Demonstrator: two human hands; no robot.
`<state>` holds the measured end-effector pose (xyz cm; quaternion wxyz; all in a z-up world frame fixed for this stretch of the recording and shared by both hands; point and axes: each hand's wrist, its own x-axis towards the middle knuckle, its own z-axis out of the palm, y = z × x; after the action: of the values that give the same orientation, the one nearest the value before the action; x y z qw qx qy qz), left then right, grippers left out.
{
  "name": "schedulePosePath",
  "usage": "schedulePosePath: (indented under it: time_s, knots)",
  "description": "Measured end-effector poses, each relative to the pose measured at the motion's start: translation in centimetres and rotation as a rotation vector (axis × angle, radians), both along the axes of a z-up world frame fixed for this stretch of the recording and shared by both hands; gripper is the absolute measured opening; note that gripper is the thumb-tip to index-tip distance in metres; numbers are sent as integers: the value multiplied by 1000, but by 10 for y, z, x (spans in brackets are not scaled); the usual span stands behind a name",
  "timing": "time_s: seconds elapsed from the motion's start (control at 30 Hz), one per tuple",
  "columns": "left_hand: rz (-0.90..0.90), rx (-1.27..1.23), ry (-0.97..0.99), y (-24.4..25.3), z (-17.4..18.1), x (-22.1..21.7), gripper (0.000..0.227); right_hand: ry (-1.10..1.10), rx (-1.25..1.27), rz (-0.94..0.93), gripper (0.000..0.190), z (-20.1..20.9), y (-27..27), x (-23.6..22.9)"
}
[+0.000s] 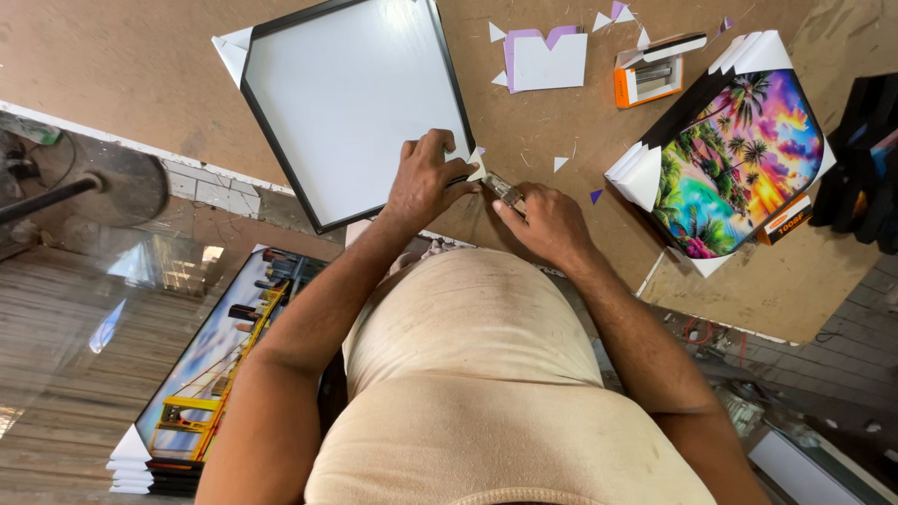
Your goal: The person assembles picture frames by placing printed images into black frames, securing them with white backing paper, and using a stapler to fasten the corners. The person handles multiple frames and images, stacking completed frames on the table.
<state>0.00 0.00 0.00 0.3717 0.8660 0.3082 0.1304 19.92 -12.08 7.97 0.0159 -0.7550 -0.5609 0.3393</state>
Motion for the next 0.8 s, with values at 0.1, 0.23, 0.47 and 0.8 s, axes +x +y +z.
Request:
schedulePosePath:
  time_s: [0.1, 0.23, 0.47, 0.8]
  knots:
    - [31, 52, -76, 0, 3, -1, 33, -28, 47, 12, 47, -2, 10, -8]
    - [22, 63, -64, 1, 4, 0, 32, -17, 4, -16, 47, -1, 17, -7]
    - [-20, 36, -8, 7, 6, 0, 36, -27, 253, -38, 46, -11, 17, -14]
    - [149, 425, 517, -8, 42, -165, 25, -275, 582, -259, 42, 6, -9, 26]
